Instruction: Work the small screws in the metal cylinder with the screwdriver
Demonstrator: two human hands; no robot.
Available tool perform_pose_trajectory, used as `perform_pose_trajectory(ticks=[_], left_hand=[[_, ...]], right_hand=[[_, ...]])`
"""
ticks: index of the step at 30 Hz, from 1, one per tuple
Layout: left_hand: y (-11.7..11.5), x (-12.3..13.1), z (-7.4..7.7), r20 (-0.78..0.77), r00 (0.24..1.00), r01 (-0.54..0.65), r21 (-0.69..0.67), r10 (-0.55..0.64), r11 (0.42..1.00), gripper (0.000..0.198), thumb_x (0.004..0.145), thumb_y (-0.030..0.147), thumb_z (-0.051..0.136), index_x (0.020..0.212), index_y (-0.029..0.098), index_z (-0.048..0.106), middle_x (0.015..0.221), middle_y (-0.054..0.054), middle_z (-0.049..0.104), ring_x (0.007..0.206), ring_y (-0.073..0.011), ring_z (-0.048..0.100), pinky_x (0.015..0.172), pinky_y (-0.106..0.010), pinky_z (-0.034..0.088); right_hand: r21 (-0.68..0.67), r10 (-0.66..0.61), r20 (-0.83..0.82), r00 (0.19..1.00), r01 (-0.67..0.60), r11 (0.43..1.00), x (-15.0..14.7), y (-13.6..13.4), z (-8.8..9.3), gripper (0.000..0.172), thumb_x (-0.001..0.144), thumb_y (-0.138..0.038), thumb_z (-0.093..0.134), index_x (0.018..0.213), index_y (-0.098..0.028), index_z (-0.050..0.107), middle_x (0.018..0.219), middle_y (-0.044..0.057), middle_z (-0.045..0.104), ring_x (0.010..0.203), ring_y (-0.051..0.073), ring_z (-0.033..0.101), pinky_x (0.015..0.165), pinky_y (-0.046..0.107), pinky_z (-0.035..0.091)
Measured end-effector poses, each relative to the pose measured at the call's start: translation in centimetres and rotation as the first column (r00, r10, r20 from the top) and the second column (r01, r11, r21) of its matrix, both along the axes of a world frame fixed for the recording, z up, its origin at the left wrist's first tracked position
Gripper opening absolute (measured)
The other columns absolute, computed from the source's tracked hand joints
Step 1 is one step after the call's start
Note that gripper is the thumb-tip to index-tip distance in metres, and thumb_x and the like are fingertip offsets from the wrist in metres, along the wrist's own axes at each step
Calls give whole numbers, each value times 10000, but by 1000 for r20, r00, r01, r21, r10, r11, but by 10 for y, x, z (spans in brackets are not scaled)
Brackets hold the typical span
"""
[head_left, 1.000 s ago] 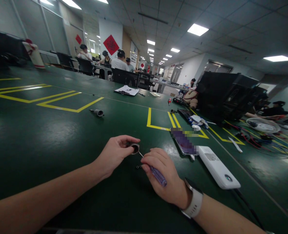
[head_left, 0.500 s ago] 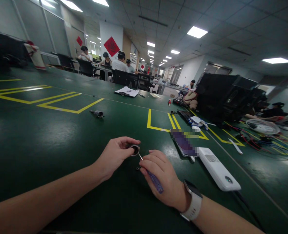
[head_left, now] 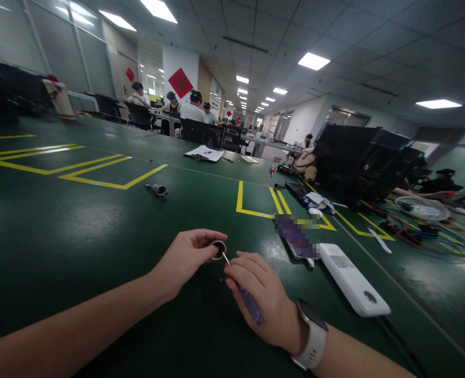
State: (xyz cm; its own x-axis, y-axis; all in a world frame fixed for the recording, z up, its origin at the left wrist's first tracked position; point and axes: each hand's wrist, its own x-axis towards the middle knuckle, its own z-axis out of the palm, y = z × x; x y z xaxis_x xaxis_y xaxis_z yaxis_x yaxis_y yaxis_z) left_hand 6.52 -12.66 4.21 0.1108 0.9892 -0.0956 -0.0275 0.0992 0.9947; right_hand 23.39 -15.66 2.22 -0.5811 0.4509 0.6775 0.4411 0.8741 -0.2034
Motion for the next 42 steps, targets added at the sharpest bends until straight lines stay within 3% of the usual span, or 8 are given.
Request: perform_pose_trajectory(ticks=[11, 42], left_hand=[[0, 1, 2, 16, 1000, 7, -6, -7, 1000, 287, 610, 182, 632, 886, 147, 706, 785, -62, 715, 780, -196, 641, 727, -301, 497], [4, 0, -3, 35, 999, -5, -36, 7, 999, 237, 628, 197, 662, 853, 138, 708, 760, -66, 713, 745, -194, 649, 713, -299, 520]], right_hand=[[82, -15, 8, 1000, 15, 997, -2, -3, 0, 223, 826, -54, 479, 1035, -128, 502, 923, 101, 640, 916, 198, 580, 841, 358, 492], [39, -44, 9, 999, 44, 998, -4, -2, -3, 263, 833, -74, 462, 1081, -155, 499, 926, 75, 643, 906, 177, 590, 916, 369, 468]])
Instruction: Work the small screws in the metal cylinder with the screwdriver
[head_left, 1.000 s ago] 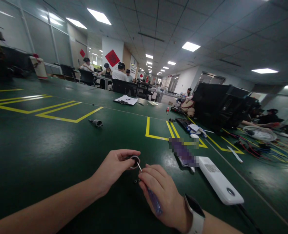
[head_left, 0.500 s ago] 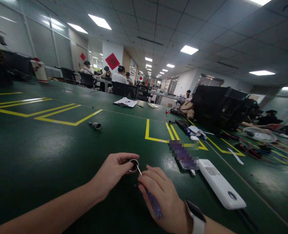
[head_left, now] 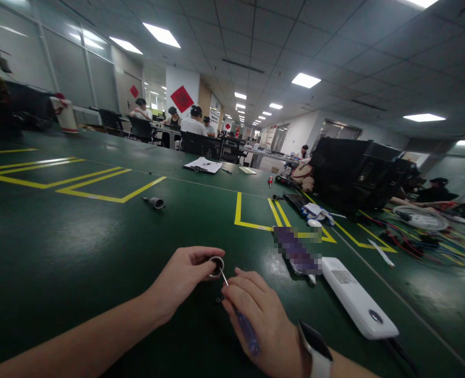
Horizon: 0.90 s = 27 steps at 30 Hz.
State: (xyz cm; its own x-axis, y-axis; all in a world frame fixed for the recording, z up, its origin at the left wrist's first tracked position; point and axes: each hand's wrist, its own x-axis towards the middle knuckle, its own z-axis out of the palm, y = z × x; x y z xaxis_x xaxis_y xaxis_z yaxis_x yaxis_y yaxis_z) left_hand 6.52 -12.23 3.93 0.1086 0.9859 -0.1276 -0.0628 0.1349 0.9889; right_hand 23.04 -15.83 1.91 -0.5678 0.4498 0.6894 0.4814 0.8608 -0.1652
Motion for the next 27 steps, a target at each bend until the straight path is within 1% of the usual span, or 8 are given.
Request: perform_pose_trajectory(ticks=[9, 13, 15, 17, 18, 20, 23, 27], left_hand=[[1, 2, 1, -10, 1000, 13, -12, -13, 1000, 207, 643, 204, 645, 830, 146, 713, 740, -53, 712, 732, -181, 651, 689, -272, 520], [4, 0, 0, -13, 999, -36, -24, 36, 999, 233, 644, 199, 647, 861, 128, 694, 771, -59, 711, 751, -191, 655, 714, -297, 527], [5, -2, 0, -25, 998, -56, -35, 55, 998, 287, 651, 194, 647, 928, 123, 671, 810, -65, 710, 788, -201, 659, 769, -318, 518], [6, -4, 1, -33, 998, -59, -47, 57, 997, 347, 654, 178, 647, 998, 128, 640, 856, -69, 706, 841, -210, 656, 828, -335, 499], [6, -5, 2, -32, 998, -55, -56, 53, 997, 371, 654, 165, 645, 1023, 131, 627, 888, -72, 701, 870, -214, 651, 849, -338, 490], [6, -5, 3, -19, 999, -51, -74, 49, 996, 414, 653, 133, 637, 1065, 135, 599, 971, -83, 680, 916, -215, 638, 867, -334, 485], [8, -5, 2, 20, 998, -63, -99, 65, 993, 455, 646, 92, 636, 1093, 128, 560, 1070, -103, 637, 922, -211, 634, 842, -319, 504], [10, -5, 1, 45, 996, -72, -103, 77, 992, 356, 657, 95, 643, 1004, 111, 567, 1042, -108, 637, 902, -209, 634, 810, -307, 522]], right_hand=[[-32, -16, -14, 1000, 15, 999, 0, 0, -2, 222, 844, -94, 456, 1045, -160, 524, 928, 79, 643, 905, 186, 586, 907, 376, 462], [-250, -39, -321, 946, -45, 967, 2, 5, -2, 133, 848, -149, 463, 895, -181, 582, 825, 45, 640, 815, 159, 592, 889, 374, 449], [-499, -183, -479, 858, -95, 861, 4, 13, -5, 160, 861, -250, 472, 788, -169, 589, 730, 38, 629, 733, 152, 597, 785, 339, 482], [-715, -316, -536, 783, -223, 662, 6, 23, -8, 235, 842, -353, 505, 740, -154, 575, 629, 23, 607, 625, 142, 586, 641, 287, 486], [-767, -360, -551, 753, -287, 574, 7, 27, -10, 262, 827, -384, 523, 718, -149, 565, 579, 9, 586, 577, 133, 569, 600, 270, 472], [-797, -406, -573, 712, -370, 477, 8, 33, -13, 285, 802, -405, 553, 681, -147, 547, 515, -16, 548, 526, 116, 538, 579, 253, 448], [-800, -406, -577, 709, -391, 454, 9, 35, -15, 293, 787, -407, 570, 661, -144, 539, 501, -22, 536, 513, 105, 518, 581, 246, 422], [-821, -380, -518, 766, -322, 471, 9, 33, -15, 318, 789, -436, 553, 674, -140, 543, 531, -12, 546, 519, 104, 511, 558, 237, 393]])
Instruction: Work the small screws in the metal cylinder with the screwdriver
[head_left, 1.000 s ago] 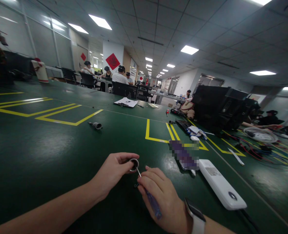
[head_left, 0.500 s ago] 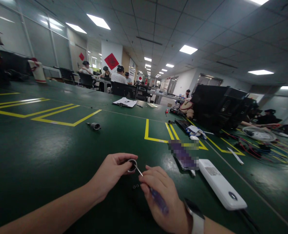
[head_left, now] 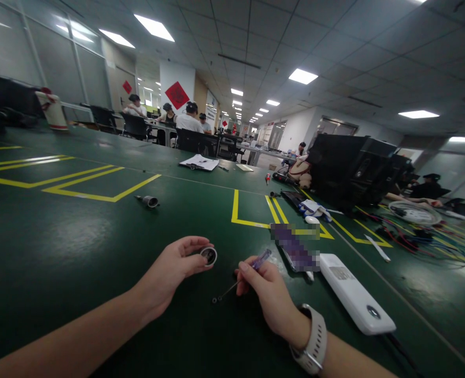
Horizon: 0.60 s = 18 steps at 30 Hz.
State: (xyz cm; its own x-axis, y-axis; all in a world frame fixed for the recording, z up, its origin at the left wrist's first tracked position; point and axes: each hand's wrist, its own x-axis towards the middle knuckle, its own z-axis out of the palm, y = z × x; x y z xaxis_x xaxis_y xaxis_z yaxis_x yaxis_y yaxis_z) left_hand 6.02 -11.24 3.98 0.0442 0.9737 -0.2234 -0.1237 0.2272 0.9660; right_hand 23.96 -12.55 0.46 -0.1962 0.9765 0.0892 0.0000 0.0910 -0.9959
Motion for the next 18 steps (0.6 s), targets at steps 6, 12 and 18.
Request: perform_pose_trajectory(ticks=[6, 12, 18], left_hand=[[1, 1, 1, 21, 999, 31, -5, -31, 999, 267, 666, 57, 629, 925, 108, 589, 967, -93, 654, 902, -209, 628, 806, -300, 527], [0, 2, 2, 40, 999, 27, -14, -26, 1000, 250, 682, 33, 608, 922, 103, 605, 942, -89, 667, 884, -202, 636, 789, -282, 535], [1, 0, 1, 71, 996, 49, -7, -48, 999, 258, 697, 43, 589, 943, 113, 619, 943, -78, 681, 886, -196, 640, 796, -275, 529]], right_hand=[[54, -41, 156, 987, 33, 998, 2, -2, 4, 315, 810, -440, 512, 695, -149, 550, 560, -2, 550, 538, 120, 513, 553, 249, 385], [19, -74, 91, 993, 72, 997, -2, -2, 1, 286, 803, -412, 535, 695, -149, 560, 555, 0, 555, 543, 127, 520, 565, 262, 389], [-53, -103, -321, 942, 91, 994, -3, -1, 2, 199, 813, -342, 554, 719, -167, 543, 606, -11, 566, 596, 121, 533, 635, 275, 418]])
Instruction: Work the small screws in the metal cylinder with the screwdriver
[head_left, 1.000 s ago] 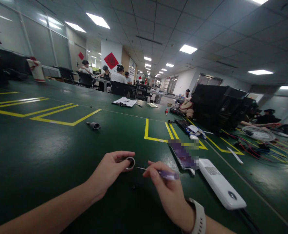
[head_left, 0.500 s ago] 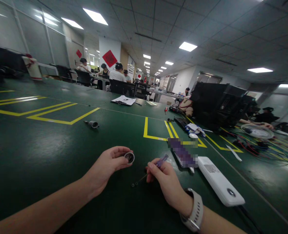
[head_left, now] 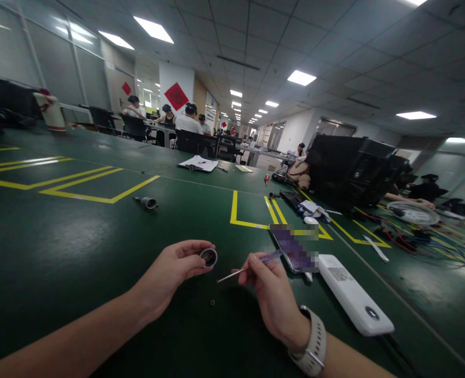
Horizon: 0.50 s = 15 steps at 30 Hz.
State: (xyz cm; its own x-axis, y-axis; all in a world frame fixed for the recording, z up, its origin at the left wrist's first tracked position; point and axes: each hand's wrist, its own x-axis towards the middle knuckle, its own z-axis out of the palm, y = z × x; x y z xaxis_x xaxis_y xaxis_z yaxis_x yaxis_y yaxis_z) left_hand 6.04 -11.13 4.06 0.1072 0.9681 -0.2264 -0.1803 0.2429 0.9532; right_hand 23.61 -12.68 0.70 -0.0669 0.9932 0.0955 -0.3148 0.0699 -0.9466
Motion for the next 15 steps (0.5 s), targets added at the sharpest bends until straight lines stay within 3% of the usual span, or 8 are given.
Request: perform_pose_trajectory(ticks=[2, 5, 9, 15], left_hand=[[-1, 1, 1, -12, 1000, 10, 0, -10, 1000, 260, 695, 53, 593, 947, 112, 622, 939, -78, 684, 883, -194, 641, 794, -270, 526], [-3, 2, 1, -26, 999, 19, 8, -18, 1000, 272, 684, 61, 599, 950, 114, 625, 951, -79, 684, 887, -195, 637, 791, -276, 523], [-4, 3, -1, -40, 999, 26, 32, -25, 999, 291, 657, 71, 608, 943, 124, 631, 959, -77, 684, 908, -205, 626, 800, -299, 513], [-3, 4, -4, -86, 996, 37, 83, -30, 996, 307, 615, 89, 618, 916, 139, 642, 980, -80, 678, 945, -232, 609, 816, -338, 494]], right_hand=[[121, -24, 29, 999, 20, 992, 1, -3, 1, 180, 831, -336, 535, 756, -174, 559, 677, 2, 588, 668, 135, 552, 676, 286, 427], [293, -69, 230, 971, -1, 956, 3, -11, 4, 167, 861, -324, 492, 819, -186, 576, 769, 22, 606, 760, 152, 561, 713, 292, 428], [455, -165, 495, 853, -92, 886, 3, -20, 10, 133, 873, -254, 464, 852, -189, 579, 816, 29, 590, 769, 143, 545, 694, 274, 422], [611, -267, 634, 725, -259, 748, -1, -23, 13, 114, 843, -126, 448, 879, -184, 539, 837, 34, 570, 799, 147, 517, 739, 287, 415]])
